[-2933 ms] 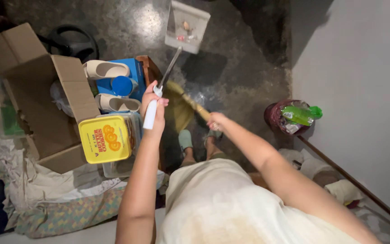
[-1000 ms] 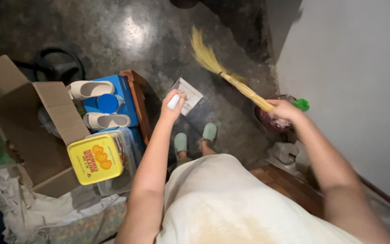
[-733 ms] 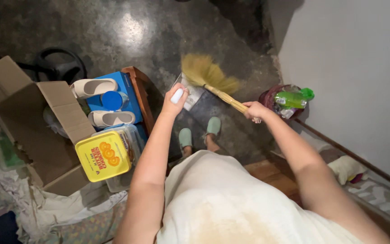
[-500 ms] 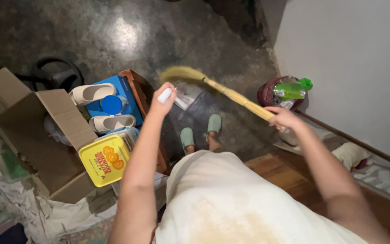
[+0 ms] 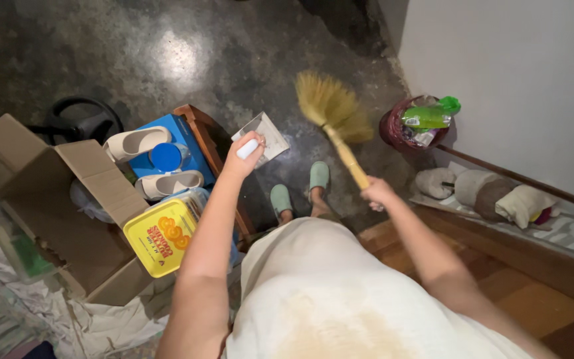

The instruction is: The person sweeps debris into a dustpan using a broom, then wrings a mop in a bucket and mops the floor. The person moves around a cluttered room to clean different areas.

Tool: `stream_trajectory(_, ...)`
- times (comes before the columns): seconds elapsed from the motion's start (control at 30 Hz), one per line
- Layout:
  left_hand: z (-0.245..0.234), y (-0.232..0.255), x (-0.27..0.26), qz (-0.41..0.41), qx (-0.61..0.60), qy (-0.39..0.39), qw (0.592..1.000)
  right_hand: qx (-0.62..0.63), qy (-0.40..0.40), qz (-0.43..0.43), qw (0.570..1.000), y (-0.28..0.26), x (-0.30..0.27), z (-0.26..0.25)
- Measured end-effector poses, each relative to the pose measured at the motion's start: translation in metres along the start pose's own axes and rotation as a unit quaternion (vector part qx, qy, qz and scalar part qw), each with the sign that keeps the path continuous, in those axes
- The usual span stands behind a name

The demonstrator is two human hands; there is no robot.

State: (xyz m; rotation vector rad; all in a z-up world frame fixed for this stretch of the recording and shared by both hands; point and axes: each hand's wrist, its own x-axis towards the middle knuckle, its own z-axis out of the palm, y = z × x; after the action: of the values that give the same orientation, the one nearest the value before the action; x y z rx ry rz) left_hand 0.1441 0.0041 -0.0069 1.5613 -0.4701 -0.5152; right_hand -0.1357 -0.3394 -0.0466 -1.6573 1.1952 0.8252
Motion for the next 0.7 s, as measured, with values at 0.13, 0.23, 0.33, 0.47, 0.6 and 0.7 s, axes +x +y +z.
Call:
stream_trajectory(0.13,-0.003,-0.004,0.001,-0.046,0.070,0.030,0.996,0.017,-0.073,-0.022,0.997,0.003,0.015,0.047)
stream_trajectory(0.23,-0.009,-0.009,-0.001,-0.073,0.090,0.052,0.992,0.017,-0.107,-0.021,0.994,0.008,0.009,0.046)
stream_trajectory(0.33,-0.017,-0.015,-0.008,-0.064,0.056,0.052,0.995,0.127,-0.153,-0.046,0.979,0.016,-0.020,0.008)
stream_trajectory(0.47,-0.023,-0.023,-0.023,-0.036,0.075,0.102,0.991,0.127,-0.095,-0.032,0.987,0.024,-0.079,-0.067)
stream_trajectory(0.6,-0.027,-0.016,-0.041,0.010,0.036,0.104,0.994,0.162,-0.055,-0.043,0.984,0.024,-0.119,-0.098)
stream_trajectory(0.7,-0.021,0.002,-0.034,-0.054,-0.035,0.097,0.993,0.145,0.004,-0.030,0.989,0.024,-0.119,-0.092)
